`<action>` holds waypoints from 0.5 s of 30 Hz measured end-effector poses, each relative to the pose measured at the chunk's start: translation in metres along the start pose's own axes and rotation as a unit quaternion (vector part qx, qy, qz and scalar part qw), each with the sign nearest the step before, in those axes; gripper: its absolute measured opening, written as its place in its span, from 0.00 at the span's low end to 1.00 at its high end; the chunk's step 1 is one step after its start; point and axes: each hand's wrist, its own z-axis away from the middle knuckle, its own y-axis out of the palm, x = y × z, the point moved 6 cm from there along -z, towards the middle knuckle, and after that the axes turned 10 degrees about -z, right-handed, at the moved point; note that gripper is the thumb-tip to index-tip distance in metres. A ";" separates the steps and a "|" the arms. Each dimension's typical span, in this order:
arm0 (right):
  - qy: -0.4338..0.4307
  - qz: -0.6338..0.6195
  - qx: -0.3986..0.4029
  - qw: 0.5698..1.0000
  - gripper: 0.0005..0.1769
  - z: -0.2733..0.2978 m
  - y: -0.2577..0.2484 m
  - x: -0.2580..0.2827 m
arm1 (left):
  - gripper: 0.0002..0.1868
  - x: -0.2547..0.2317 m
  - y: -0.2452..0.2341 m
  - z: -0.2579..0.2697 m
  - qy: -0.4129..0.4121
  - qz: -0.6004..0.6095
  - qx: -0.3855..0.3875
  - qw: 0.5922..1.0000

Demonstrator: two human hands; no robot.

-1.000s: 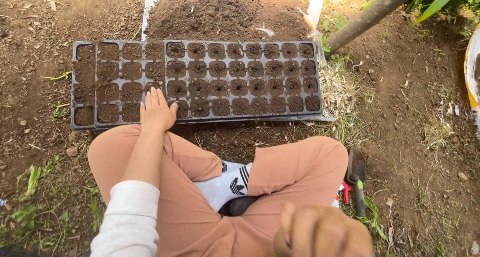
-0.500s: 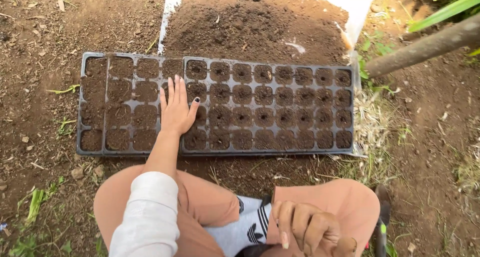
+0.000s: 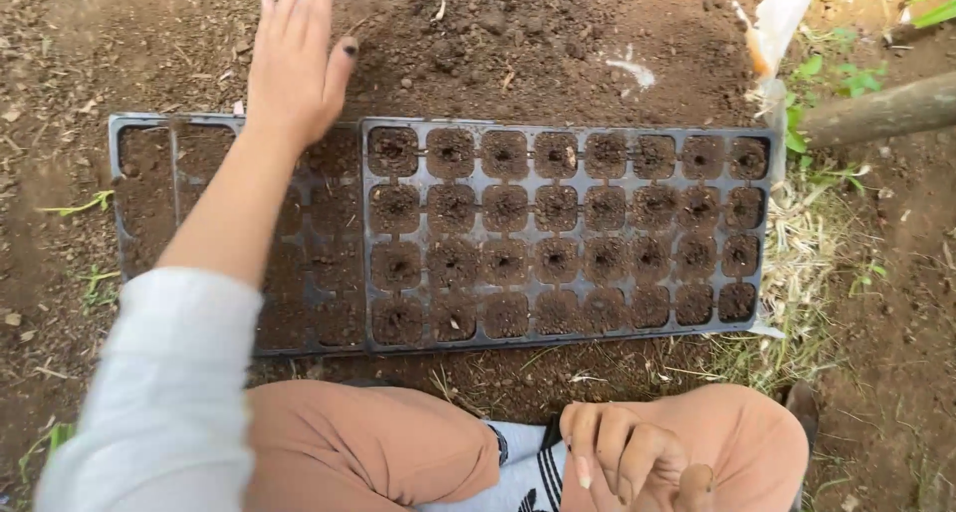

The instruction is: The person sits cross-legged on the ground and places seeds into the cells of a seedling tray filled with soil. They then use a spray bottle to water the soil in the tray.

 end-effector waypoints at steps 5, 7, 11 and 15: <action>0.054 0.003 -0.003 0.999 0.31 -0.042 0.018 -0.025 | 0.43 -0.007 0.000 0.120 0.217 -0.171 0.059 0.959; 0.072 -0.018 -0.020 0.997 0.29 -0.038 0.015 -0.033 | 0.42 -0.025 0.006 0.193 0.399 -0.028 0.074 0.913; 0.088 -0.021 0.003 0.996 0.28 -0.039 0.016 -0.040 | 0.43 -0.018 0.017 0.252 0.463 0.029 0.068 0.883; 0.082 -0.004 -0.009 0.997 0.28 -0.041 0.015 -0.039 | 0.44 -0.019 0.023 0.240 0.500 0.060 0.081 0.860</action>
